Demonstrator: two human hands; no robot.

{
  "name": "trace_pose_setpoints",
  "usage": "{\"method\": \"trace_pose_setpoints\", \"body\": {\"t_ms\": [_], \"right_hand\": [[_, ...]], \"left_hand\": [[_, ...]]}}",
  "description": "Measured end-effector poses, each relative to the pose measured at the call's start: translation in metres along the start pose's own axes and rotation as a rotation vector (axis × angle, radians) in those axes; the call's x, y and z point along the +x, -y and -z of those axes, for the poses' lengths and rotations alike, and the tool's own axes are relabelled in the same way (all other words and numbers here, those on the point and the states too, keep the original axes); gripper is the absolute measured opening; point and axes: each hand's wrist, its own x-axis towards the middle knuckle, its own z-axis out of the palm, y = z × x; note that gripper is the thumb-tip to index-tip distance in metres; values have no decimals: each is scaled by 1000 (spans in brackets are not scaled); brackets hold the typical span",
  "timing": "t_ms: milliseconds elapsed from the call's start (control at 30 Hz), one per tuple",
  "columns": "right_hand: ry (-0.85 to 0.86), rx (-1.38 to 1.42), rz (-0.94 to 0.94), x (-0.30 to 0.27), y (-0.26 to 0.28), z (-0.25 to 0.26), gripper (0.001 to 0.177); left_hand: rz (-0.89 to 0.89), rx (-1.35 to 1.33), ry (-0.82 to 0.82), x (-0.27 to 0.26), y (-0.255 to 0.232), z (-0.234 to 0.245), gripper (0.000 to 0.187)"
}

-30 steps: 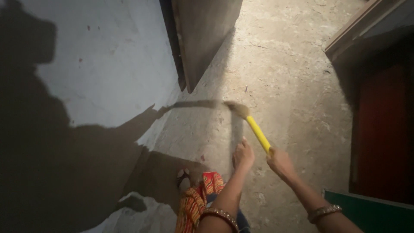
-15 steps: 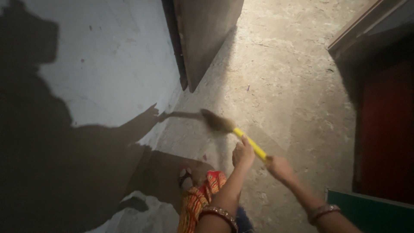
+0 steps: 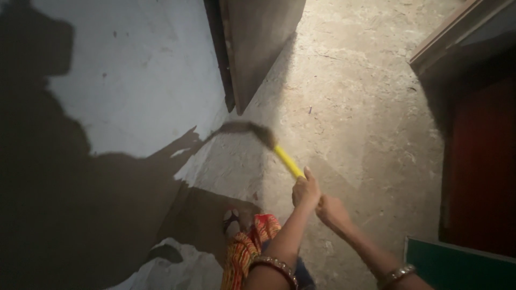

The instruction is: The person sweeps a concrete floor with a yellow-handled broom, moving debris toward a doorway. The camera is head-mounted and shows the hands and broom throughout the task.

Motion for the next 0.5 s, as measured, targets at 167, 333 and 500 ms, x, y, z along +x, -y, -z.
{"method": "trace_pose_setpoints", "body": {"t_ms": [167, 333, 500], "right_hand": [[127, -108, 12, 19, -15, -16, 35], [-89, -179, -34, 48, -28, 40, 32], [-287, -130, 48, 39, -1, 46, 38]], "left_hand": [[-36, -23, -68, 11, 18, 12, 76], [41, -3, -109, 19, 25, 16, 76], [-20, -59, -50, 8, 9, 7, 74]]}}
